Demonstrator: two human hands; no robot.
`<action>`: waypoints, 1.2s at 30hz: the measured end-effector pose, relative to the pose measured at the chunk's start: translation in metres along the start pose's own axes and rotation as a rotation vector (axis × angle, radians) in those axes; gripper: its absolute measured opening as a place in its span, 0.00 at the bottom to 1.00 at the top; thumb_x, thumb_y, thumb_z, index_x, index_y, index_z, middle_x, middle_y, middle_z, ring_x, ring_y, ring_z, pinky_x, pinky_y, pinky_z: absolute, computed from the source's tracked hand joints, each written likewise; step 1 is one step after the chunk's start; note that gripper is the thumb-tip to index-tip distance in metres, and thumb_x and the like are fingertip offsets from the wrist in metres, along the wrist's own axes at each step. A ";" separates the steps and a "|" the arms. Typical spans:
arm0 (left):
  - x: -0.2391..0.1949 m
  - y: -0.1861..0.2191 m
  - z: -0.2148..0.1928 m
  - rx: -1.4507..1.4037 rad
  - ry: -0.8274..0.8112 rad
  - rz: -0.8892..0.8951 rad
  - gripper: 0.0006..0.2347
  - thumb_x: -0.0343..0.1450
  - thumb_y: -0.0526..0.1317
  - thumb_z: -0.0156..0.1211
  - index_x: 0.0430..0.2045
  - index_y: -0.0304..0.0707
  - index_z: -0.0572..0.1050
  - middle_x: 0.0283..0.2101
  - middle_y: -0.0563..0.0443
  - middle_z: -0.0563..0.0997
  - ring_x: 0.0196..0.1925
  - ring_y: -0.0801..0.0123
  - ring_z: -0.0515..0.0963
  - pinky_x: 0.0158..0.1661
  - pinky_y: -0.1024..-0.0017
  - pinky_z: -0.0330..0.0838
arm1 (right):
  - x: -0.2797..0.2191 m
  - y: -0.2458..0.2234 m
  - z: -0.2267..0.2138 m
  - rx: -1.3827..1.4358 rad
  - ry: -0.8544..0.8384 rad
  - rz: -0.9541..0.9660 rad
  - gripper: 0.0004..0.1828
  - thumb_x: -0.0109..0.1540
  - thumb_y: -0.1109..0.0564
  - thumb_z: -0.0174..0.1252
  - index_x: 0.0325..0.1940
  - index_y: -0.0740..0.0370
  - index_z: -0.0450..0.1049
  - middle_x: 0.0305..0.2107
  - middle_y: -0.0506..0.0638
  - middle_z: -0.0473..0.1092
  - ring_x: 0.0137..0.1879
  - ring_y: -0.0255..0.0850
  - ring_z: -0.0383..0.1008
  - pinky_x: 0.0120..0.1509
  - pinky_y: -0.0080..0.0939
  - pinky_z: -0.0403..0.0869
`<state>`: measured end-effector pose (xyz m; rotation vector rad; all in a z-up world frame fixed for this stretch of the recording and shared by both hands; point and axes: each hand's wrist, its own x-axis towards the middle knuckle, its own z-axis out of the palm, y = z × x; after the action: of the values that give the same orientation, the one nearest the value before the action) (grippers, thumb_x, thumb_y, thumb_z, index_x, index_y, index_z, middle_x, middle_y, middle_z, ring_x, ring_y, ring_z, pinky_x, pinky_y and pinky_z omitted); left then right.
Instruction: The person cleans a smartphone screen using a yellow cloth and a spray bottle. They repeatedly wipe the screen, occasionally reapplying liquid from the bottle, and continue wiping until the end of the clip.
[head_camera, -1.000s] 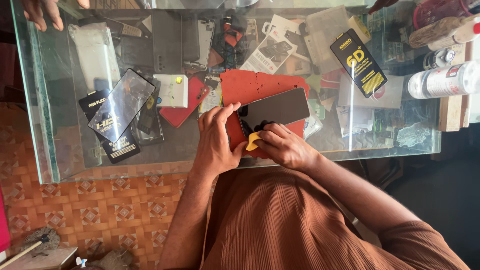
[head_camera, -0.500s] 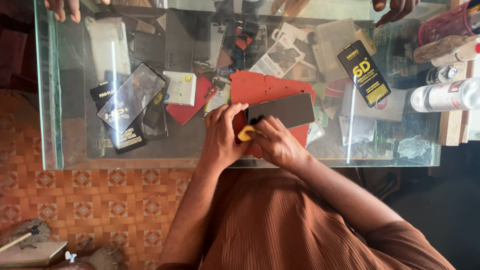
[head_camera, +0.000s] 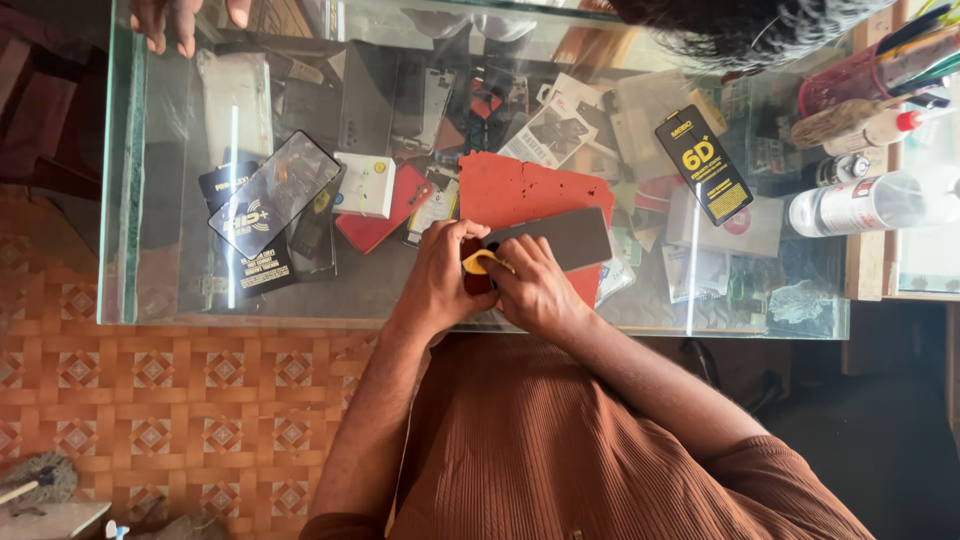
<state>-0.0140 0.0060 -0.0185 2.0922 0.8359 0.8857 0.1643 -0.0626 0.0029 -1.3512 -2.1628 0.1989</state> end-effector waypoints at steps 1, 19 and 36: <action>-0.001 0.000 -0.002 -0.027 -0.034 -0.027 0.36 0.52 0.35 0.79 0.55 0.37 0.64 0.52 0.43 0.73 0.56 0.52 0.73 0.58 0.60 0.69 | 0.000 0.000 0.000 -0.004 -0.009 -0.002 0.21 0.52 0.64 0.60 0.50 0.65 0.78 0.38 0.52 0.66 0.44 0.49 0.67 0.48 0.47 0.64; -0.001 0.018 -0.009 0.019 -0.085 -0.010 0.46 0.52 0.39 0.83 0.64 0.36 0.57 0.65 0.46 0.70 0.66 0.51 0.67 0.66 0.59 0.63 | -0.002 0.025 -0.008 -0.139 0.092 0.110 0.18 0.58 0.67 0.61 0.53 0.64 0.79 0.41 0.51 0.67 0.45 0.49 0.69 0.49 0.49 0.66; -0.004 0.009 0.000 -0.051 -0.056 0.044 0.47 0.53 0.38 0.85 0.64 0.34 0.53 0.77 0.34 0.51 0.65 0.58 0.77 0.67 0.58 0.65 | -0.020 0.031 -0.020 -0.152 0.130 0.147 0.17 0.56 0.69 0.59 0.49 0.67 0.78 0.38 0.54 0.68 0.44 0.53 0.69 0.48 0.52 0.67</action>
<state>-0.0141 -0.0018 -0.0130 2.0882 0.7337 0.8582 0.2057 -0.0690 -0.0009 -1.5653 -2.0064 0.0021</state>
